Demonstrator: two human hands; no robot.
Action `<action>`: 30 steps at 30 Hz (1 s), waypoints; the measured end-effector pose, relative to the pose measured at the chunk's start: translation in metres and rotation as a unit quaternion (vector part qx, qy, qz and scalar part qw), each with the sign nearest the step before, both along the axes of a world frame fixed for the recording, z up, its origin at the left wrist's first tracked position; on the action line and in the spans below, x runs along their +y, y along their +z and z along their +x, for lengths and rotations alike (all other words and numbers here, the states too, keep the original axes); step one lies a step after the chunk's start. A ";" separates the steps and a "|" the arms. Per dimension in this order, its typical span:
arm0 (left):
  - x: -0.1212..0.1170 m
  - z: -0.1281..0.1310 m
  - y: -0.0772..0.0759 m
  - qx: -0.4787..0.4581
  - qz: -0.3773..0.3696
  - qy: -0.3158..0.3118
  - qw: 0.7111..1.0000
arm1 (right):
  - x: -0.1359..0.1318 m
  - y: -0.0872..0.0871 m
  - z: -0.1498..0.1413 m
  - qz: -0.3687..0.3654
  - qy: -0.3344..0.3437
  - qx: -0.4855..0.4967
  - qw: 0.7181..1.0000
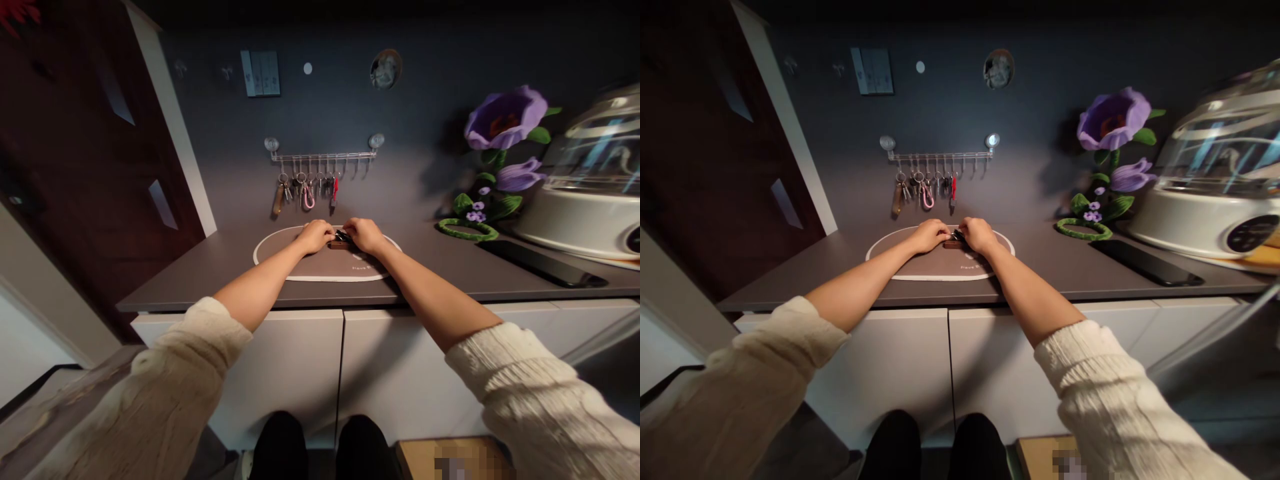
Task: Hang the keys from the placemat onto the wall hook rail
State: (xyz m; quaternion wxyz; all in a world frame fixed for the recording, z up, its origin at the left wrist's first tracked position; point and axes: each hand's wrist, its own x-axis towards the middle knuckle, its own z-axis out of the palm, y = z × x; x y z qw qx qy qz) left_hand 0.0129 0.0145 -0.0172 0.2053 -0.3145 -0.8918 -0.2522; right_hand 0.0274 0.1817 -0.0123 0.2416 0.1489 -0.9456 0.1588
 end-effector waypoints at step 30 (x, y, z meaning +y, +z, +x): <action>0.000 0.006 0.016 -0.004 0.127 0.008 0.992 | -0.004 0.009 0.005 -0.112 0.035 -0.010 0.993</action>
